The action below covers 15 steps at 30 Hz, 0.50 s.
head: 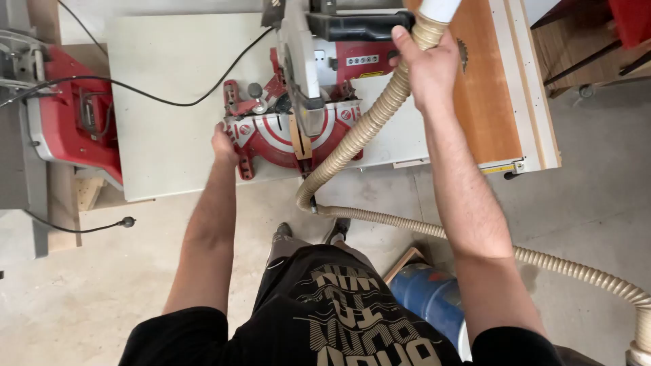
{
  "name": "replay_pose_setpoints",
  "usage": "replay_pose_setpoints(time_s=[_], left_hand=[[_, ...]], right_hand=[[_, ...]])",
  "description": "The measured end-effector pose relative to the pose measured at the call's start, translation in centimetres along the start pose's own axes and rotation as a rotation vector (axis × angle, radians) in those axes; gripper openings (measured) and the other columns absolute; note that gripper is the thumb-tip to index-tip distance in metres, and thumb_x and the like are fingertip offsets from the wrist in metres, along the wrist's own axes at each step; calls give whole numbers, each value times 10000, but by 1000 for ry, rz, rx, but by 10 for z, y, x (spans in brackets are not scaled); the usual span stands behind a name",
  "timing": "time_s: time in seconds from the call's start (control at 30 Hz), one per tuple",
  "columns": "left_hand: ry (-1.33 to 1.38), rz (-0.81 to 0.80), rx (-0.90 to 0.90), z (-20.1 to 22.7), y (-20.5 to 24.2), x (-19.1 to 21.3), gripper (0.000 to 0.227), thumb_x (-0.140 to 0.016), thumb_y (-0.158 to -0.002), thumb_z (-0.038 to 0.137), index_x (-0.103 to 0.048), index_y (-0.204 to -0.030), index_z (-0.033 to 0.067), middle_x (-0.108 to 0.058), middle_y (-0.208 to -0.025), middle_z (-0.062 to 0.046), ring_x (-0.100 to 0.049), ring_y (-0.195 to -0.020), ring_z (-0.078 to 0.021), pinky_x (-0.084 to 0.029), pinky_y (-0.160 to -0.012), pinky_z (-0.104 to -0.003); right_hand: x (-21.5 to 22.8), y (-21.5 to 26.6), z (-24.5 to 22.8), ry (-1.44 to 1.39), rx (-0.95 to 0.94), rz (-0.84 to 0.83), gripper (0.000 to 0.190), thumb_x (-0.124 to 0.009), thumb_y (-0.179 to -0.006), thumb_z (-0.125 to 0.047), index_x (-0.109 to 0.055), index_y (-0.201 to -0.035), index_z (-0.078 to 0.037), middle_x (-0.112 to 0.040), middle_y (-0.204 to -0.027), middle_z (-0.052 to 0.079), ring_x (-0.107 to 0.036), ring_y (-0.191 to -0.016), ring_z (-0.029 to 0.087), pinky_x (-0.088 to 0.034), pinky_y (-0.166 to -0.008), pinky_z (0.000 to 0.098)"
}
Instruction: Vacuuming sawdust from a miter saw and a jointer using a shop vacuum hose.
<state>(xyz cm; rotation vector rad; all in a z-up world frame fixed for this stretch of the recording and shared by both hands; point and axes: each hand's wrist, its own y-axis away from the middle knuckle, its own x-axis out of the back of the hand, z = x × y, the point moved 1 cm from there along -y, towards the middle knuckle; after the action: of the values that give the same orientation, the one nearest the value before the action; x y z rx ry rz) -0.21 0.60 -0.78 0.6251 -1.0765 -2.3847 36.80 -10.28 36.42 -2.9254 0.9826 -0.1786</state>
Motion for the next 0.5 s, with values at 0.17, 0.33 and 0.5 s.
replay_pose_setpoints(time_s=[0.17, 0.33, 0.5], left_hand=[[-422, 45, -216, -1, 0, 14, 368, -546, -889, 441, -621, -945, 86, -646, -823, -71, -584, -698, -239, -432, -623, -395], [-706, -128, -1133, -11, 116, 32, 402, -646, -993, 223, -534, -1276, -40, -532, -1107, -154, -509, -1058, -303, -408, -989, -413], [-718, -1107, -905, -83, 297, 9, 463, -827, -855, 97, -653, -1279, 28, -712, -1109, -174, -712, -1059, -358, -560, -951, -439]], right_hand=[[5, 4, 17, -38, 11, 70, 358, -882, -830, -249, -609, -1005, -95, -688, -806, 40, -710, -547, 162, -599, -467, 293], [41, 89, 31, -245, -66, 204, 300, -712, -921, -299, -526, -1009, -80, -625, -659, 103, -598, -477, 203, -528, -454, 327], [71, 193, 120, -651, -170, 59, 384, -592, -1027, -426, -574, -1093, -48, -675, -818, 169, -735, -703, 316, -644, -688, 490]])
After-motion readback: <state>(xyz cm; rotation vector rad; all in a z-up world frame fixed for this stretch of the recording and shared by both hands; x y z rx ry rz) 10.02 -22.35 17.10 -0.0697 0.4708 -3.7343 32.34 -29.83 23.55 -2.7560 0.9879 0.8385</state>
